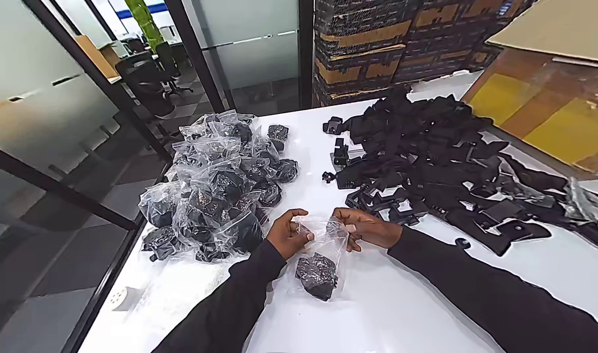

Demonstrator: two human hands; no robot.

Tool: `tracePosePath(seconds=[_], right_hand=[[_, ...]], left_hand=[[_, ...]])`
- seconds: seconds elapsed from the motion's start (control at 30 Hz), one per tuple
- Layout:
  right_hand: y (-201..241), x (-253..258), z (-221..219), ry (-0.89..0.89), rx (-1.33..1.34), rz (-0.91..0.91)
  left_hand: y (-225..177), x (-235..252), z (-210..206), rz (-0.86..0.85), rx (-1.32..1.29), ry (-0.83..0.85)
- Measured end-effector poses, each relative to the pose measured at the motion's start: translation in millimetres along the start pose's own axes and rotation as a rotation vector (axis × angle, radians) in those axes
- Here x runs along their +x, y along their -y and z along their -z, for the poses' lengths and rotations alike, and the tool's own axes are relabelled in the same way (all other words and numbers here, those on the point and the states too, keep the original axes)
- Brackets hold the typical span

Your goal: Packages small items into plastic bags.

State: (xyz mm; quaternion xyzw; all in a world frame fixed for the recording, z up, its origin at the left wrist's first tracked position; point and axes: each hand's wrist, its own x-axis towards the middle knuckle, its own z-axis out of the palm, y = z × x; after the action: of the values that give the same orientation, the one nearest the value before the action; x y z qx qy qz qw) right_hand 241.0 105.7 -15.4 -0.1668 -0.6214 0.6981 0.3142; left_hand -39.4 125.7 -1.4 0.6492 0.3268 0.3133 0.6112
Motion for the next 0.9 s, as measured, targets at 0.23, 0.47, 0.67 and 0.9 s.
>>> tracePosePath(seconds=[0.23,0.47,0.67,0.9], right_hand=[[-3,0,-22,-0.408,-0.230,0.058],[-1,6,-35,-0.458,-0.445,0.005],[-2,2,-1,-0.005,-0.269,0.093],[1,2,-13,-0.205,-0.227,-0.020]], left_hand=[[4,1,-2,-0.011,0.033,-0.020],[3,-3,-3,-0.035,0.046,-0.069],[-2,-3,3,0.017,0.062,0.039],[-2,-4,5,0.004,0.028,0.100]])
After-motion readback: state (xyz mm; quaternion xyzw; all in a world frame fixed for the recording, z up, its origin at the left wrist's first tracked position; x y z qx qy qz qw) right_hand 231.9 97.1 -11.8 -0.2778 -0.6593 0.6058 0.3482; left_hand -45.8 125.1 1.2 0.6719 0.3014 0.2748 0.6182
